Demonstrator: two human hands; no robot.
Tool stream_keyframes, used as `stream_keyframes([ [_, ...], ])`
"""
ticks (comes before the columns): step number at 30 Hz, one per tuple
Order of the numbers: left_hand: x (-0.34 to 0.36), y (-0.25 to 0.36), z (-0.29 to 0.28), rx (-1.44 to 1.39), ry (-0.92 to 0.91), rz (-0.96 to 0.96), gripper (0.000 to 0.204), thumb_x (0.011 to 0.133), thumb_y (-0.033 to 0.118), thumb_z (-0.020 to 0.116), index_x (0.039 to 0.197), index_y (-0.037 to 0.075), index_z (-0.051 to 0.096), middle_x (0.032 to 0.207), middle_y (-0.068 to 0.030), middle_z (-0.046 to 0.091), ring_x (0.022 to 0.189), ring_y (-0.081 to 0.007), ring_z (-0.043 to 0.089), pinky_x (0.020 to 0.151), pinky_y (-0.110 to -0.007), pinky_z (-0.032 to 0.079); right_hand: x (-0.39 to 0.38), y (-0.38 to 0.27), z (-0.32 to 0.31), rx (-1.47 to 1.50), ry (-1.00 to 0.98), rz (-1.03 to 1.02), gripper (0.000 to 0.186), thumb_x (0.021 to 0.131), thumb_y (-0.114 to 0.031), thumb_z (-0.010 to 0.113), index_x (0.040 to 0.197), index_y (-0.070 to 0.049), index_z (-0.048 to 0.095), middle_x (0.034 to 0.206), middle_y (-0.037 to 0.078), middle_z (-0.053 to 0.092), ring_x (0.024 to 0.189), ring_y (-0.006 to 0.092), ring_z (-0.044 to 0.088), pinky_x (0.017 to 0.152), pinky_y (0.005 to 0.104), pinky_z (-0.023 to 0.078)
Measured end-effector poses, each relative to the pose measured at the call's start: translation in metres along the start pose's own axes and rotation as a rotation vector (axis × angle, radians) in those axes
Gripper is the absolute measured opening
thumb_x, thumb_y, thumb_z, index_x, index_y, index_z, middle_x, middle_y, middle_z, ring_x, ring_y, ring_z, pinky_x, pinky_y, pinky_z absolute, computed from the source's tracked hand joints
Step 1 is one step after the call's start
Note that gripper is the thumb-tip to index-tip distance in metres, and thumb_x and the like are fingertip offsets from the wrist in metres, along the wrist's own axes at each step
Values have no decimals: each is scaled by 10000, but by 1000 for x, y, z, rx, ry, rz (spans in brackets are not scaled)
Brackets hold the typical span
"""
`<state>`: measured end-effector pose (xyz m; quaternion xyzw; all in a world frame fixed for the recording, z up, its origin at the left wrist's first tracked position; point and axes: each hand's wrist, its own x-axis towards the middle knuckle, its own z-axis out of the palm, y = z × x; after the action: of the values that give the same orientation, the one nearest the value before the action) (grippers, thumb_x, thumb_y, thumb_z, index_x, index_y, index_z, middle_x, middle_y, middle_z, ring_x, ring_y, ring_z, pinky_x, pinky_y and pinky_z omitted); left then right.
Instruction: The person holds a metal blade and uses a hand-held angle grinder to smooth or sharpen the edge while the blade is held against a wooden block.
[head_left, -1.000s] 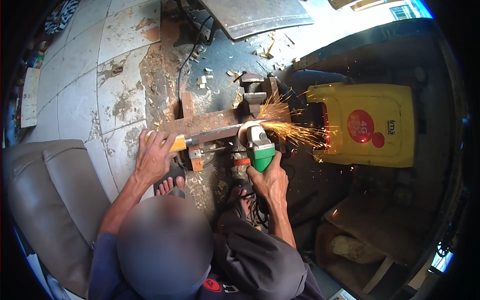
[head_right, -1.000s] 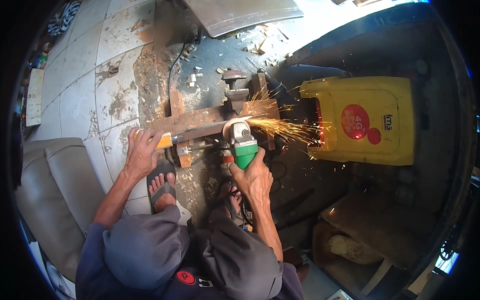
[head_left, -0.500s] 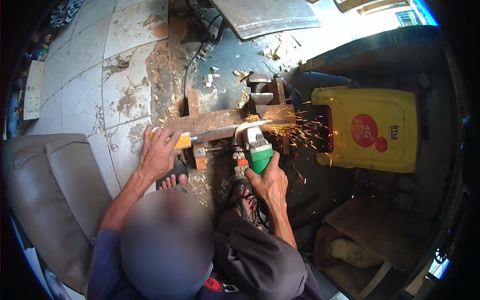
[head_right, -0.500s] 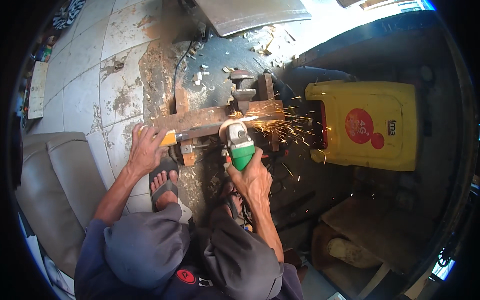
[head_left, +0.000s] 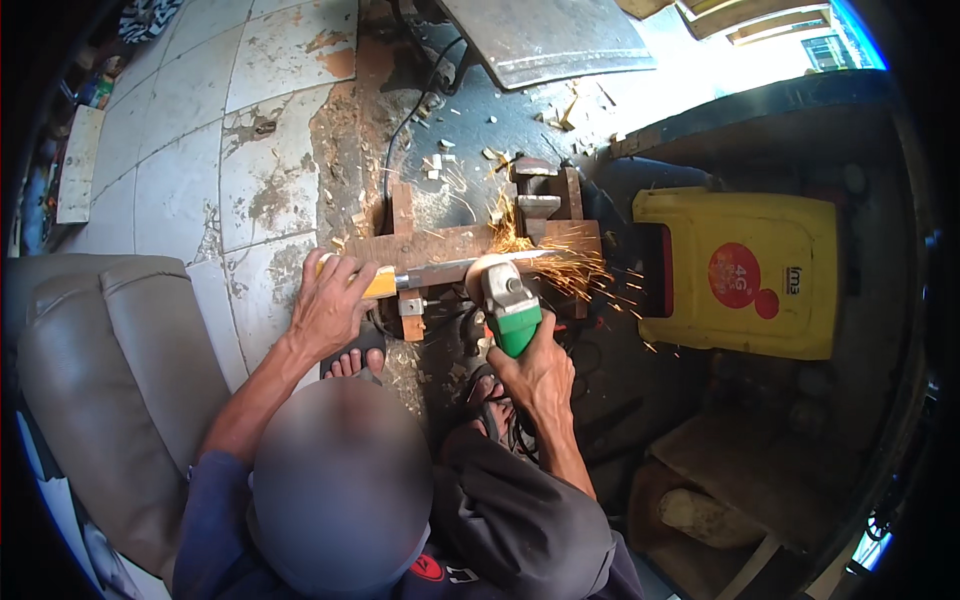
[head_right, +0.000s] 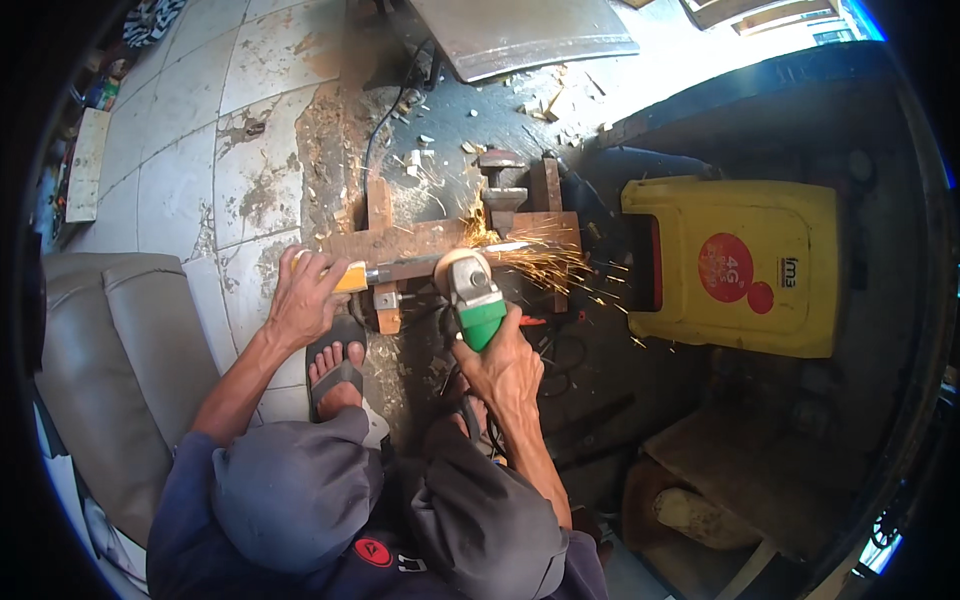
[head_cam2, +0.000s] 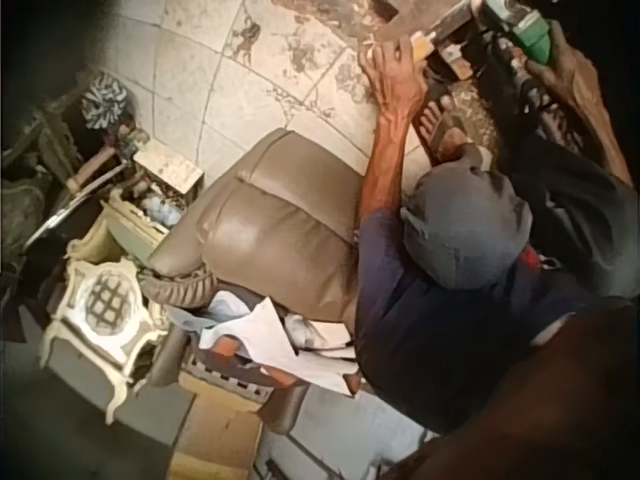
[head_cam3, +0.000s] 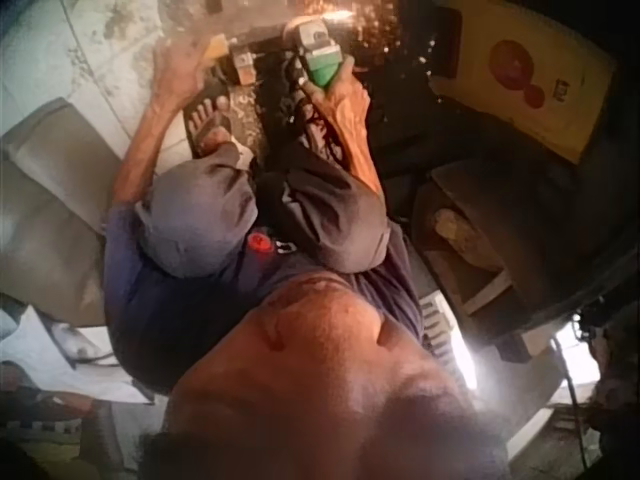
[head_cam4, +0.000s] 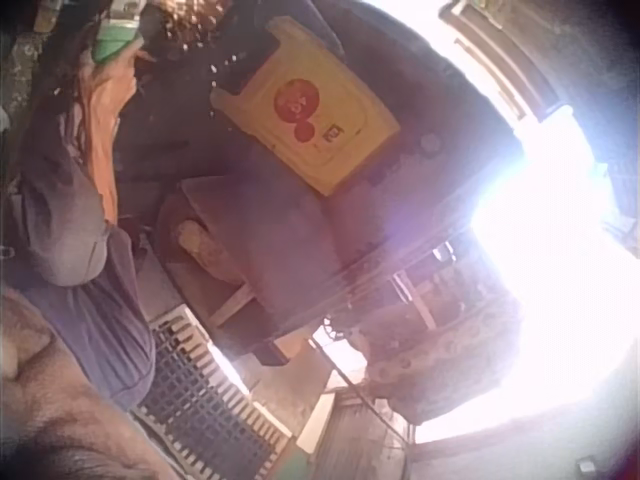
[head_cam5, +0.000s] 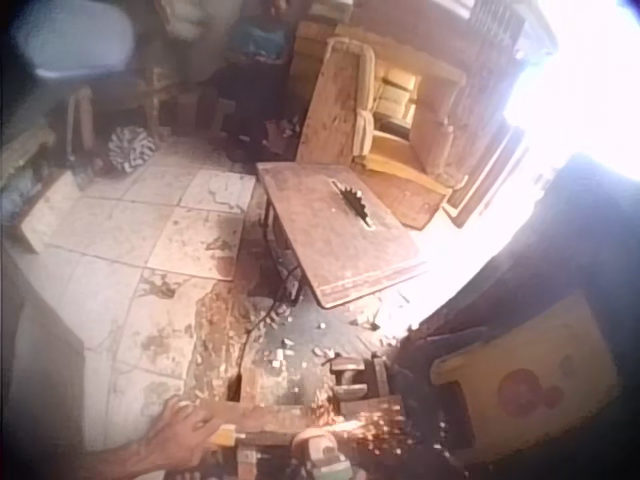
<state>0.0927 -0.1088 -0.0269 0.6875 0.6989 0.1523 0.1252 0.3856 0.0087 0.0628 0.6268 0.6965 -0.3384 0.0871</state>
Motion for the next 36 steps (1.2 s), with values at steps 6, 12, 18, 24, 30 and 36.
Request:
stream_keyframes([
  [6,0,-1,-2,17,1,7,575,857,167,815,1385,47,620,1183,-136,612,1181,-324,591,1193,-562,303,-3,6,9,-18,42,-83,758,829,-365,787,1410,-35,430,1095,333,739,977,558,709,846,609,549],
  [12,-3,-2,-2,10,9,-3,573,856,159,820,1379,50,612,1167,-132,613,1173,-326,594,1181,-554,307,-1,4,15,-6,28,-143,788,806,-352,809,1410,-21,425,1088,331,737,969,555,711,842,608,551],
  [18,-1,-1,0,0,18,5,557,858,162,814,1368,45,626,1162,-131,605,1178,-321,593,1199,-563,295,-8,-2,14,-21,30,-132,769,815,-350,789,1403,-5,433,1020,341,742,953,554,715,842,601,550],
  [24,-4,-2,3,3,39,18,540,863,161,809,1361,43,636,1153,-131,599,1180,-322,592,1206,-564,287,-14,-1,13,3,3,-118,757,822,-330,774,1412,1,434,1018,341,745,959,554,714,863,598,542],
  [30,-2,3,5,-30,32,18,537,871,176,808,1358,42,628,1165,-129,604,1174,-321,594,1205,-561,288,-13,-3,12,-28,-8,-106,771,826,-362,783,1410,-5,428,1051,346,745,968,552,719,851,599,552],
  [36,-4,-1,3,-4,41,23,542,863,172,812,1353,34,625,1161,-127,615,1166,-318,595,1195,-557,299,-7,-6,12,-46,16,-97,797,820,-381,779,1427,-4,424,1054,336,748,982,549,717,857,601,549],
])
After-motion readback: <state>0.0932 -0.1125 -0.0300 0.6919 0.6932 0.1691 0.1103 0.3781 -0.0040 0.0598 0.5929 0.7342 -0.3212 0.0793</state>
